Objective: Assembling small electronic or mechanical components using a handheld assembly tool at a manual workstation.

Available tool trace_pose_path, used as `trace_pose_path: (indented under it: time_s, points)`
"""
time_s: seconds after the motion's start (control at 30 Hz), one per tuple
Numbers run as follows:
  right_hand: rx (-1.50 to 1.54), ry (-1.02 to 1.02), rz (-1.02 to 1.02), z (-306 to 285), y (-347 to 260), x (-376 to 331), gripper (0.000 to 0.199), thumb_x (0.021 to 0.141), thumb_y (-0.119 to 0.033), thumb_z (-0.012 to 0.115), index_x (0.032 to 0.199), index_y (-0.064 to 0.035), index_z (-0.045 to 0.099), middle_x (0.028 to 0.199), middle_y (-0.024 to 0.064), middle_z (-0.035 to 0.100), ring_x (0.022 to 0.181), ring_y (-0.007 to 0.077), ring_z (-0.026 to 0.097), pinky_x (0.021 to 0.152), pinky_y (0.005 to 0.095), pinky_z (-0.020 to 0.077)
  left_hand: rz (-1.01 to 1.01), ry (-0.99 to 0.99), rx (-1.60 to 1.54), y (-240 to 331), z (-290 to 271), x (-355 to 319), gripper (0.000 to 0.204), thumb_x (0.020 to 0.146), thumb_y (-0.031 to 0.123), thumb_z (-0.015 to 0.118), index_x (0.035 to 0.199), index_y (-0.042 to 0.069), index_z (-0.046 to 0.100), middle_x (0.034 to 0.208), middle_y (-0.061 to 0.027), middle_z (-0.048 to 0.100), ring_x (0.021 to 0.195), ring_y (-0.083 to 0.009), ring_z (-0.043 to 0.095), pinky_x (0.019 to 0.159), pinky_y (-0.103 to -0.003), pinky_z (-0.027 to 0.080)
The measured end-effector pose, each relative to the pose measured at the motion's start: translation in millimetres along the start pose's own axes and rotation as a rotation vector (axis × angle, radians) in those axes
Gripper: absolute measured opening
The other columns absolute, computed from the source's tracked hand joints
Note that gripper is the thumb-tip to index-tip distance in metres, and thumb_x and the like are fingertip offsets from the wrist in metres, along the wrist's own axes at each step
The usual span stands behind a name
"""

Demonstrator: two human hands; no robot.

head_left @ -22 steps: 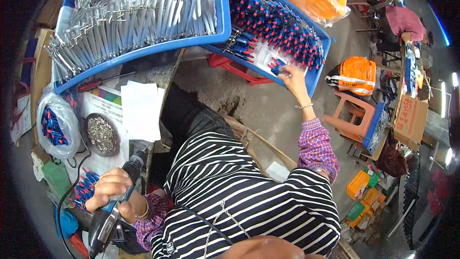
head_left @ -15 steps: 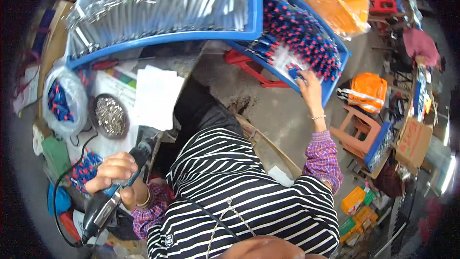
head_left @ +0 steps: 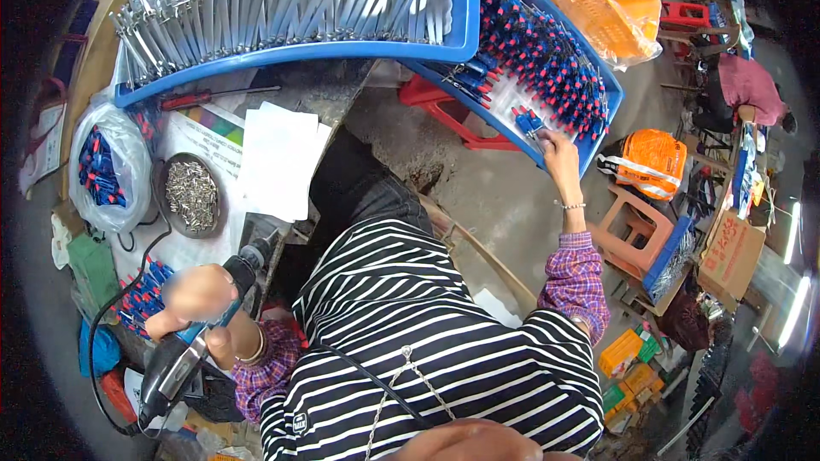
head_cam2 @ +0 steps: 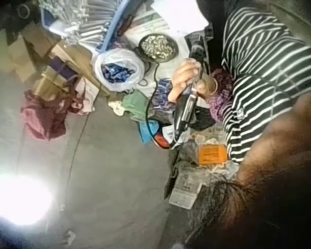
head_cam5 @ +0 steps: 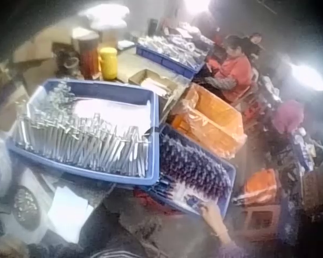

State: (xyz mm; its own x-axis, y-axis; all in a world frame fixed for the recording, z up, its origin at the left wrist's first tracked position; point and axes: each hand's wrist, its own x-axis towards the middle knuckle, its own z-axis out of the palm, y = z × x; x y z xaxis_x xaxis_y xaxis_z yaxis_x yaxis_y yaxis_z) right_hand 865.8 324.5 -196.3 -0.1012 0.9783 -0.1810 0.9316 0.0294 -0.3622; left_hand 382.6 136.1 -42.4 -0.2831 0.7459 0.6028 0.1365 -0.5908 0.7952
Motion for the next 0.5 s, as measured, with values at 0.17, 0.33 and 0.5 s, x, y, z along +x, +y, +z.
trace_pose_path:
  time_s: [0.17,0.33,0.5]
  points:
    - [-0.009,-0.038,-0.032,0,-1,5,0.021,0.081,-0.009,0.054,0.098,-0.0053,0.065,0.096,0.0151,0.065,0.089,0.0292,0.063,0.078,0.035,0.0479,-0.019,0.029,0.013,2,2,-2,0.036,0.082,0.019,0.063,0.101,0.005,0.035,0.071,-0.0118,0.051,0.057,-0.0236,0.054,0.053,-0.038,0.046]
    - [0.02,-0.038,0.013,1,7,5,0.022,0.08,-0.007,0.055,0.099,-0.0055,0.065,0.095,0.0136,0.065,0.089,0.0282,0.063,0.078,0.0347,0.0482,-0.043,0.045,0.03,0,7,1,0.037,0.082,0.02,0.063,0.1,0.005,0.035,0.07,-0.0118,0.051,0.057,-0.0238,0.054,0.053,-0.039,0.046]
    - [-0.03,0.143,-0.405,5,-10,23,0.035,0.074,0.002,0.057,0.107,-0.0072,0.062,0.096,0.015,0.063,0.093,0.0319,0.059,0.083,0.0395,0.0457,-0.078,0.065,0.035,0,8,-1,0.037,0.082,0.019,0.064,0.1,0.005,0.035,0.07,-0.0119,0.05,0.057,-0.024,0.054,0.054,-0.039,0.045]
